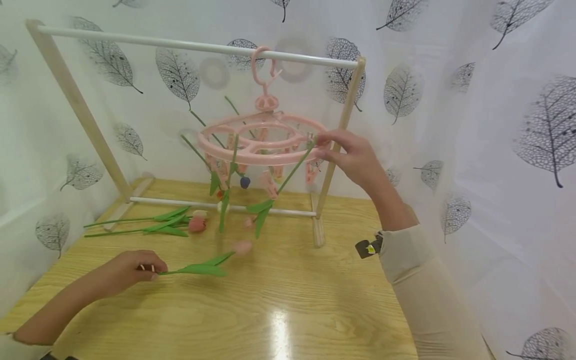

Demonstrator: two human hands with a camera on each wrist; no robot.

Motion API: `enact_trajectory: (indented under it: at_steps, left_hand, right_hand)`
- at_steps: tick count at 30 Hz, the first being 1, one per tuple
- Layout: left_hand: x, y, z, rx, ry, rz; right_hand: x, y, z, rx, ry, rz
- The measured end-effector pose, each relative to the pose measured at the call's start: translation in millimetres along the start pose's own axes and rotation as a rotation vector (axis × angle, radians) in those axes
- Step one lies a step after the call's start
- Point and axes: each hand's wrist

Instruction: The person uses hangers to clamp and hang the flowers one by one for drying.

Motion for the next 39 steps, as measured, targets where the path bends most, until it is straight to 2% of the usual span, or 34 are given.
enact_trajectory:
  at_steps: [2, 4, 8, 11, 13, 16, 18, 22, 25, 28, 31, 35, 39]
  left_hand:
    - [-7.9, 12.9, -9.1, 0.029, -0.012, -0.012]
    - [-14.9, 24.2, -18.3, 0.06, -0.021, -0.035]
    - [-27.4, 45.3, -31.2, 0.115, -0.039, -0.085]
    - [-37.6, 61.4, -37.0, 0.127, -0.055, -0.127]
    - [-45.5, 72.5, -38.8, 0.119, -0.065, -0.143]
    - [-58.8, 90.0, -38.0, 0.094, -0.064, -0.159]
    - [-68.6, 100.4, -36.4, 0.058, -0.045, -0.178]
    - [-86.4, 119.2, -33.0, -0.031, 0.013, -0.211]
    - [-97.4, 131.2, -29.9, -0.093, 0.052, -0.23]
    - [-104.7, 141.7, -26.6, -0.161, 0.102, -0.267]
    - [-108.6, 151.0, -24.4, -0.213, 0.148, -0.291]
    - [-112.7, 160.1, -24.6, -0.225, 0.179, -0.318]
    - [-117.3, 164.1, -27.0, -0.195, 0.198, -0.354]
  right_hand:
    - [4.1, -3.2, 4.3, -0.101, 0.063, -0.023]
    - [11.0, -7.2, 9.1, -0.228, 0.161, -0.051]
    - [36.3, -15.6, 11.8, -0.402, 0.345, -0.064]
    - [62.8, -19.9, 5.6, -0.443, 0.384, -0.037]
    - [80.5, -23.4, -3.3, -0.463, 0.37, -0.03]
    - [101.7, -29.3, -24.3, -0.434, 0.281, -0.062]
    - [110.9, -32.3, -42.5, -0.389, 0.177, -0.115]
    - [119.8, -31.7, -78.6, -0.328, -0.085, -0.216]
    - [121.3, -28.7, -100.7, -0.315, -0.208, -0.264]
    - [121.6, -23.7, -118.5, -0.284, -0.24, -0.291]
    - [122.2, -17.9, -132.3, -0.215, -0.226, -0.315]
    - [122.0, -13.6, -147.1, -0.128, -0.202, -0.294]
    - [120.9, -13.7, -154.5, -0.047, -0.197, -0.285]
Point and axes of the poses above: each hand's wrist, its own x-axis away from the middle knuckle, its own z-axis out of the back of the hand, y = z × x, and after that the axes turned 8 degrees about -x, right-handed
